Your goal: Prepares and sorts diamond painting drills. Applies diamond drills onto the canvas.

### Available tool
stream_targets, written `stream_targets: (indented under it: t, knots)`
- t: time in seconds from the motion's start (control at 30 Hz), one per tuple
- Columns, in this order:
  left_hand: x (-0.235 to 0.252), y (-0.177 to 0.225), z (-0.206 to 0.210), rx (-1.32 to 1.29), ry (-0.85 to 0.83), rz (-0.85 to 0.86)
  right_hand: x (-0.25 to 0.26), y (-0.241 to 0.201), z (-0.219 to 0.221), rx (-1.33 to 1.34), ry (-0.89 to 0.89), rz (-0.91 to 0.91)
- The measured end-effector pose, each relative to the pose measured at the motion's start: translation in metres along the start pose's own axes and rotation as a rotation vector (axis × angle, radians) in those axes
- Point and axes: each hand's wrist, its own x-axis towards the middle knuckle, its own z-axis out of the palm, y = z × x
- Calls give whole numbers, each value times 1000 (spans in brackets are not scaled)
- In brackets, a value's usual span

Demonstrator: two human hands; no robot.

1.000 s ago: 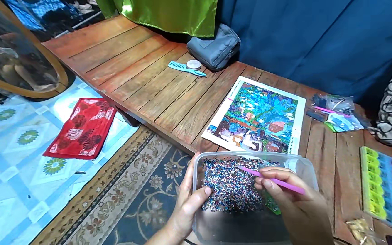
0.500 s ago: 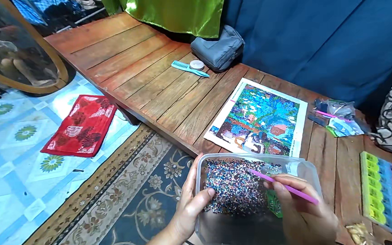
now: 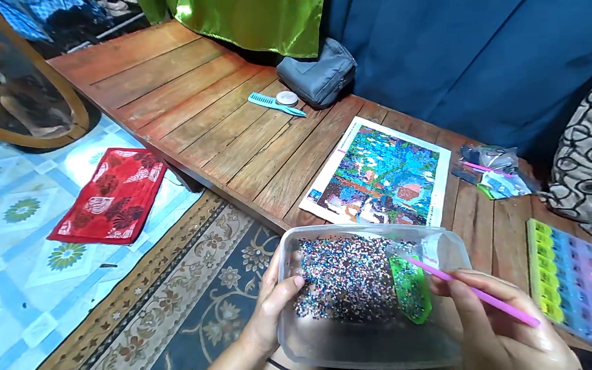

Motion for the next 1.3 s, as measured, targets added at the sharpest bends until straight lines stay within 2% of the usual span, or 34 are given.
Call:
stream_targets:
  t: [0.3,0.53,0.8,1.0,1.17,1.3]
  knots:
    - [0,4,2,-30,7,-30,0,1,-7,-34,61,-32]
    - [1,2,1,-12,-1,-7,-3,4,-5,-25,32,-25]
    - [1,7,8,30,38,-29,-7,15,-2,-184,-170,-77]
    - [2,8,11,37,51,-35,-11,10,4,-246,-254,-70]
    - [2,8,11,48,55,-27,-16,3,7,-215,-322,-36]
    - [1,8,11,35,50,-30,-17,-5,3,-108,-440,71]
